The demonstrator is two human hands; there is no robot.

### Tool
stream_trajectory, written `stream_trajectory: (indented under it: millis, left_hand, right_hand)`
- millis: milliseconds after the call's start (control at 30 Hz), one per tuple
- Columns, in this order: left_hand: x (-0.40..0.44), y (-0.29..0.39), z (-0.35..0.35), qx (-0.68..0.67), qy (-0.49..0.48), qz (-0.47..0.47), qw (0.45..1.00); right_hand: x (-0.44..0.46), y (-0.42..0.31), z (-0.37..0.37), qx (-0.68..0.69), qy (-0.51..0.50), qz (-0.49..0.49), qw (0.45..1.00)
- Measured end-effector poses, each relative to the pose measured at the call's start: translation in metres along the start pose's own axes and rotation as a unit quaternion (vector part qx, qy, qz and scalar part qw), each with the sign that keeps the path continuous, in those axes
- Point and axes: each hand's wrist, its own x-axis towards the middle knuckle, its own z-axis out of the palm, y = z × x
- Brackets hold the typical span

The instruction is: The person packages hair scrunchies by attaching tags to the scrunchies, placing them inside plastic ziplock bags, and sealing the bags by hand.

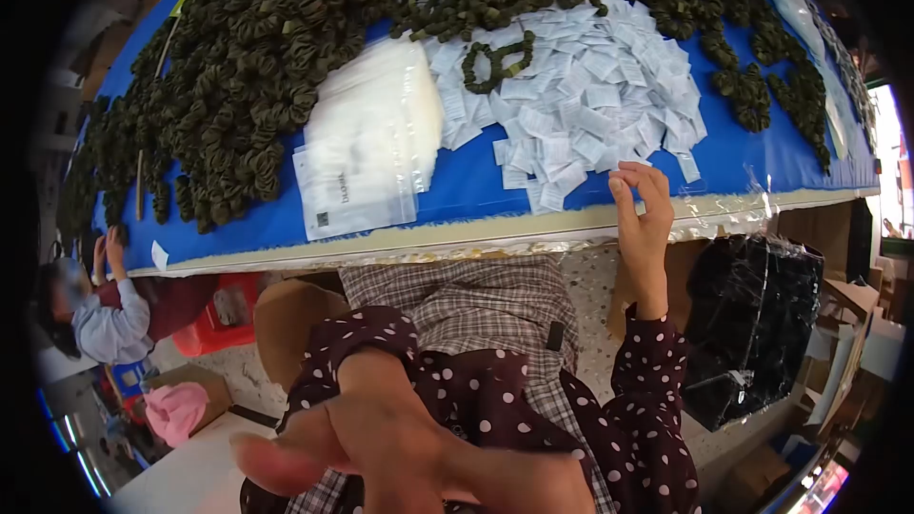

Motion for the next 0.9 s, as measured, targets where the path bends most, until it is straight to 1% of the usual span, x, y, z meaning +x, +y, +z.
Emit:
stream_trajectory:
  millis: [133, 200, 233, 267, 300, 367, 400, 467, 500, 533, 567, 600, 633, 667, 700, 733, 800, 833, 867, 900]
  left_hand:
    - [-0.001, 0.0, -0.008, 0.065, -0.005, 0.004, 0.998]
    - [0.001, -0.004, -0.012, 0.09, -0.014, 0.008, 0.996]
    - [0.002, -0.005, -0.013, 0.103, -0.016, 0.008, 0.995]
    - [0.002, -0.006, -0.014, 0.118, -0.018, 0.009, 0.993]
    - [0.004, -0.006, -0.016, 0.134, -0.022, 0.011, 0.991]
    - [0.009, -0.008, -0.021, 0.164, -0.03, 0.013, 0.986]
    - [0.015, -0.009, -0.025, 0.178, -0.039, 0.015, 0.983]
    - [0.028, -0.014, -0.034, 0.198, -0.062, 0.018, 0.978]
    - [0.028, -0.007, -0.043, 0.289, 0.05, 0.001, 0.956]
    - [0.025, 0.004, -0.058, 0.374, 0.162, -0.017, 0.913]
    - [0.024, 0.012, -0.075, 0.428, 0.256, -0.048, 0.866]
    - [0.026, 0.009, -0.096, 0.489, 0.313, -0.006, 0.814]
    - [0.025, 0.004, -0.113, 0.544, 0.369, 0.036, 0.753]
    - [0.019, 0.002, -0.12, 0.539, 0.37, 0.036, 0.756]
    - [0.012, 0.003, -0.127, 0.525, 0.369, -0.015, 0.766]
    - [0.005, 0.006, -0.132, 0.512, 0.365, -0.066, 0.775]
    - [-0.007, 0.005, -0.14, 0.48, 0.353, -0.167, 0.786]
    - [-0.014, 0.001, -0.142, 0.476, 0.353, -0.169, 0.788]
    - [-0.022, -0.002, -0.141, 0.47, 0.372, -0.179, 0.78]
    - [-0.03, -0.005, -0.14, 0.464, 0.393, -0.188, 0.771]
  right_hand:
    - [0.011, -0.004, 0.013, -0.068, -0.009, -0.034, 0.997]
    - [0.035, -0.016, 0.025, -0.073, -0.025, -0.099, 0.992]
    - [0.05, -0.017, 0.034, -0.105, -0.022, -0.161, 0.981]
    - [0.066, -0.022, 0.042, -0.104, -0.019, -0.171, 0.98]
    - [0.084, -0.025, 0.052, -0.104, -0.013, -0.183, 0.977]
    - [0.122, -0.014, 0.08, -0.178, 0.053, -0.243, 0.952]
    - [0.136, -0.01, 0.095, -0.238, 0.085, -0.249, 0.935]
    - [0.152, -0.002, 0.115, -0.347, 0.033, -0.198, 0.916]
    - [0.156, -0.002, 0.12, -0.34, 0.02, -0.193, 0.92]
    - [0.157, -0.002, 0.123, -0.333, 0.005, -0.188, 0.924]
    - [0.155, -0.009, 0.12, -0.338, 0.006, -0.186, 0.923]
    - [0.148, -0.018, 0.114, -0.233, 0.013, -0.225, 0.946]
    - [0.138, -0.03, 0.106, -0.125, 0.017, -0.261, 0.957]
    - [0.123, -0.047, 0.097, -0.098, -0.014, -0.263, 0.96]
    - [0.104, -0.062, 0.088, -0.072, -0.045, -0.265, 0.961]
    - [0.086, -0.069, 0.086, -0.076, -0.047, -0.263, 0.961]
    - [0.055, -0.076, 0.083, -0.012, -0.131, -0.247, 0.96]
    - [0.043, -0.072, 0.081, 0.016, -0.169, -0.229, 0.959]
    - [0.035, -0.063, 0.08, 0.045, -0.206, -0.21, 0.955]
    - [0.032, -0.054, 0.077, 0.043, -0.208, -0.209, 0.955]
